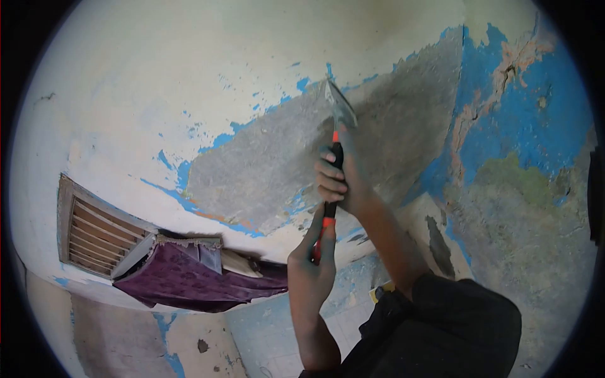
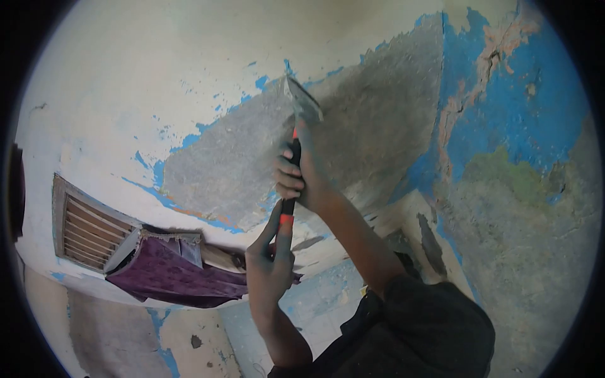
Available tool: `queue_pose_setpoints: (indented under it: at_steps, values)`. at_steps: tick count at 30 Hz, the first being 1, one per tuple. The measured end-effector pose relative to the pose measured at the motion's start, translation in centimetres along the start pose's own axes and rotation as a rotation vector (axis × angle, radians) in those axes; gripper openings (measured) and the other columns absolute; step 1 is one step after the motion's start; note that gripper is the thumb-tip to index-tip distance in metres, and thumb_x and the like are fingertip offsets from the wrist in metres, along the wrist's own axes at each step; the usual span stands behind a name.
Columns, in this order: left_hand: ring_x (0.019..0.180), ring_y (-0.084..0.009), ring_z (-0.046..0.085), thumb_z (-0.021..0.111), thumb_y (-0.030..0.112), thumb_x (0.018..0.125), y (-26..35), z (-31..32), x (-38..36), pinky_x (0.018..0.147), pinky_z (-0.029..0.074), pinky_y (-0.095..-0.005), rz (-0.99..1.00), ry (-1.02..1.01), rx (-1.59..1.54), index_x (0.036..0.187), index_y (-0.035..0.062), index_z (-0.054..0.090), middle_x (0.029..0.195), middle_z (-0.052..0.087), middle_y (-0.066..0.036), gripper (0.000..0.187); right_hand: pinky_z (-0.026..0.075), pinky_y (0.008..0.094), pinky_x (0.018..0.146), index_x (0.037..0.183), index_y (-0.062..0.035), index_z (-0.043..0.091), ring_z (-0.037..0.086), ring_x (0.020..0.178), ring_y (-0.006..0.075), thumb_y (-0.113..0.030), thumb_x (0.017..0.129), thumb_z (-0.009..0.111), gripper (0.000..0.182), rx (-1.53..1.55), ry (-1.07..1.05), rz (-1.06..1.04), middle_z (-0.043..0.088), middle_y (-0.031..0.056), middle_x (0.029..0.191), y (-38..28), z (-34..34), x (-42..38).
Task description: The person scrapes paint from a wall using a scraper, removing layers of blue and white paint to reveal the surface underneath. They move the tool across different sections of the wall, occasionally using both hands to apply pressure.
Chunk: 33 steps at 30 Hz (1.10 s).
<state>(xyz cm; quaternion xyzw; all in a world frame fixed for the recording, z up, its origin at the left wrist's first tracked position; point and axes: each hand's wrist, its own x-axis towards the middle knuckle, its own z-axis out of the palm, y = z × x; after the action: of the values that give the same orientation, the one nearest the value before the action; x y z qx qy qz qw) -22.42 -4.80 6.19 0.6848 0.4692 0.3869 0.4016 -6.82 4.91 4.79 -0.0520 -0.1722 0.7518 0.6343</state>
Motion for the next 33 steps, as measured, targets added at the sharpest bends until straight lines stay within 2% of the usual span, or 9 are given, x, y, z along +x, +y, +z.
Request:
queue_pose_setpoints:
  at_steps: [6, 9, 13, 17, 22, 26, 27, 31, 33]
  values:
    - [0.046, -0.0007, 0.037, 0.053, 0.027, 0.099, -0.7, -1.3, -0.3, 0.042, 0.027, -0.0209, -0.09, -0.014, -0.001, 0.137, 0.005, 0.051, 0.054, 0.041, 0.005, 0.044, 0.022, 0.0242, 0.026, 0.067, -0.0182, 0.042, 0.022, 0.028, 0.0064, -0.073, 0.089, 0.036, 0.059, -0.012, 0.184, 0.016, 0.027, -0.0067, 0.045, 2.8, 0.6, -0.2]
    - [0.056, -0.0026, 0.037, 0.056, 0.018, 0.098, -0.5, 0.4, 0.0, 0.049, 0.032, -0.0194, -0.081, 0.005, -0.007, 0.134, 0.0028, 0.053, 0.067, 0.049, 0.004, 0.039, 0.02, 0.0242, 0.027, 0.067, -0.0181, 0.04, 0.022, 0.029, 0.0069, -0.074, 0.088, 0.038, 0.06, -0.091, 0.113, -0.102, 0.026, -0.0069, 0.045, 0.2, 0.1, 0.3]
    - [0.055, -0.0035, 0.035, 0.055, 0.02, 0.098, -1.5, -1.1, -0.5, 0.049, 0.031, -0.0218, -0.19, 0.006, -0.082, 0.135, 0.0072, 0.053, 0.062, 0.044, 0.004, 0.039, 0.021, 0.0226, 0.027, 0.068, -0.0175, 0.04, 0.023, 0.03, 0.0064, -0.073, 0.089, 0.038, 0.059, -0.044, 0.128, 0.011, 0.026, -0.0069, 0.046, 3.3, 0.6, -0.1]
    - [0.051, -0.0018, 0.035, 0.053, 0.021, 0.099, -2.2, 1.1, 0.9, 0.046, 0.029, -0.0209, -0.13, -0.042, -0.047, 0.137, 0.0083, 0.051, 0.06, 0.042, 0.005, 0.04, 0.02, 0.0239, 0.031, 0.068, -0.0167, 0.039, 0.022, 0.031, 0.0074, -0.075, 0.087, 0.039, 0.061, -0.148, 0.139, -0.133, 0.024, -0.0068, 0.045, -0.3, -0.4, 0.4]
    - [0.049, -0.0028, 0.039, 0.05, 0.025, 0.1, -3.9, -0.1, -1.0, 0.043, 0.029, -0.0203, -0.284, -0.058, -0.168, 0.14, 0.0024, 0.045, 0.06, 0.044, 0.004, 0.046, 0.021, 0.0229, 0.031, 0.071, -0.0164, 0.04, 0.023, 0.032, 0.0067, -0.075, 0.087, 0.039, 0.06, -0.207, 0.213, 0.004, 0.025, -0.007, 0.047, 2.6, -0.4, 0.0]
    - [0.047, -0.0051, 0.04, 0.049, 0.026, 0.1, -8.6, 3.0, -1.7, 0.042, 0.035, -0.0213, -0.223, -0.13, -0.498, 0.144, 0.0009, 0.034, 0.064, 0.042, 0.001, 0.052, 0.021, 0.0228, 0.031, 0.082, -0.0184, 0.043, 0.024, 0.033, 0.0057, -0.068, 0.091, 0.041, 0.051, -0.284, 0.225, -0.052, 0.028, -0.007, 0.049, 2.4, -2.2, -0.7]
    - [0.047, -0.0064, 0.041, 0.045, 0.032, 0.102, -9.7, 4.1, -1.7, 0.04, 0.036, -0.0213, -0.164, -0.145, -0.511, 0.141, -0.0003, 0.035, 0.066, 0.044, -0.001, 0.052, 0.021, 0.023, 0.031, 0.085, -0.0188, 0.044, 0.024, 0.033, 0.0056, -0.067, 0.092, 0.041, 0.048, -0.312, 0.245, -0.091, 0.028, -0.0071, 0.05, 2.2, -2.5, -0.9]
    - [0.044, -0.0086, 0.037, 0.042, 0.036, 0.102, -11.6, 9.0, -1.5, 0.036, 0.031, -0.023, -0.236, -0.118, -0.807, 0.122, 0.002, 0.044, 0.062, 0.041, -0.001, 0.039, 0.021, 0.023, 0.031, 0.093, -0.0202, 0.046, 0.024, 0.033, 0.0051, -0.062, 0.094, 0.043, 0.042, -0.51, 0.304, -0.127, 0.029, -0.0074, 0.052, 1.0, -3.9, -2.2]
    - [0.044, -0.0088, 0.037, 0.043, 0.038, 0.102, -13.6, 11.0, -1.1, 0.035, 0.028, -0.0229, -0.259, -0.199, -0.998, 0.115, 0.0052, 0.044, 0.062, 0.04, -0.002, 0.036, 0.021, 0.0226, 0.031, 0.094, -0.0205, 0.047, 0.024, 0.034, 0.0048, -0.061, 0.094, 0.044, 0.04, -0.569, 0.33, -0.109, 0.029, -0.0075, 0.052, 0.3, -5.2, -2.6]
